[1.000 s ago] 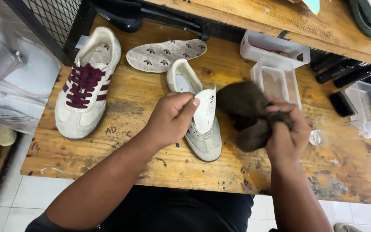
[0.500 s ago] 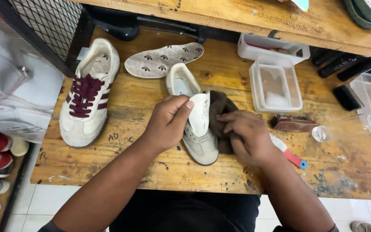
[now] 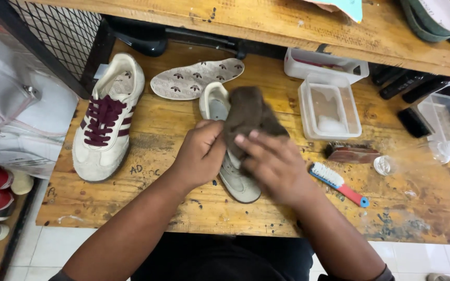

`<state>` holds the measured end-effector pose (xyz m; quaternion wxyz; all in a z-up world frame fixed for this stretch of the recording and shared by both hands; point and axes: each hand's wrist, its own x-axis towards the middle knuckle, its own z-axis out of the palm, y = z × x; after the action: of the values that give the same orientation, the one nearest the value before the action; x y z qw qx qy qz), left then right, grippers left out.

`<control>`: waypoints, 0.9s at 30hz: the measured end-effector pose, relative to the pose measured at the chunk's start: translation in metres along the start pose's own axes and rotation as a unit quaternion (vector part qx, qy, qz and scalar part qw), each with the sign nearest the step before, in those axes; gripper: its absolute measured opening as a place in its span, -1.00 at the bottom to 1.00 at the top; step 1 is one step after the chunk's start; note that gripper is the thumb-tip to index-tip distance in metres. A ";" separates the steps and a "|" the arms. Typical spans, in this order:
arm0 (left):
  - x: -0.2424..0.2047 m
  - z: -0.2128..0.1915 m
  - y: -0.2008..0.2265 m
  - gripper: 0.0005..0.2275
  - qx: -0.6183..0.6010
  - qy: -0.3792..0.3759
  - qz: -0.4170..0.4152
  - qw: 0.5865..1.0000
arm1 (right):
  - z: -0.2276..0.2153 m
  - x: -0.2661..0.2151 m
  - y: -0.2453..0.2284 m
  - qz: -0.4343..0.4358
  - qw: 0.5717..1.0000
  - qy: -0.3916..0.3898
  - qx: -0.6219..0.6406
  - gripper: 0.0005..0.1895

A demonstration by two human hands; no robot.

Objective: Cleaning the tongue of a white sneaker using a brush and a cloth at a workbench.

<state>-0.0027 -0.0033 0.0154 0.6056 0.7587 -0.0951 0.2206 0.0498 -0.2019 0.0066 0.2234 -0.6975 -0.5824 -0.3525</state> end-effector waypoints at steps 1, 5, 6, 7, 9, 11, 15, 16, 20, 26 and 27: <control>-0.002 0.000 -0.009 -0.69 0.001 -0.002 -0.002 1.000 | 0.002 -0.007 0.013 0.002 1.000 0.001 0.002 -0.81; -0.004 0.002 -0.026 -0.66 -0.008 -0.008 0.012 1.000 | -0.001 -0.019 0.045 0.103 0.993 -0.002 -0.060 -0.88; -0.005 0.004 -0.027 -0.66 -0.008 0.000 0.008 1.000 | -0.004 -0.021 0.047 0.144 0.989 0.024 -0.038 -0.83; -0.002 0.003 -0.026 -0.66 -0.012 0.002 0.009 1.000 | -0.009 -0.012 0.041 0.141 0.989 0.021 -0.040 -0.83; 0.000 0.003 -0.025 -0.64 -0.026 -0.001 0.016 1.000 | -0.019 0.002 0.024 0.127 0.982 0.139 -0.029 -0.79; 0.000 0.003 -0.020 -0.64 -0.034 0.000 0.013 0.999 | -0.016 -0.013 0.016 0.085 0.991 0.100 0.004 -0.79; -0.002 0.002 -0.022 -0.67 -0.026 -0.003 0.001 1.000 | 0.008 -0.016 0.002 0.023 0.996 0.044 0.071 -0.75; -0.004 0.001 -0.023 -0.67 -0.026 -0.006 -0.002 1.000 | 0.008 -0.019 0.013 0.028 0.996 0.044 0.072 -0.75; -0.007 0.005 -0.041 -0.66 -0.051 -0.009 -0.006 0.999 | -0.005 -0.016 0.030 0.064 0.998 0.025 0.000 -0.92; -0.008 0.008 -0.051 -0.66 -0.061 0.000 -0.001 0.998 | -0.015 -0.020 -0.008 0.004 0.993 0.064 0.097 -0.72; -0.007 0.009 -0.050 -0.66 -0.059 0.002 0.001 0.998 | -0.012 -0.018 -0.017 -0.034 0.990 0.050 0.125 -0.65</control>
<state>0.0133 0.0000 -0.0331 0.6496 0.7210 -0.1076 0.2161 0.0296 -0.2191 -0.0011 0.3257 -0.6252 -0.6335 -0.3191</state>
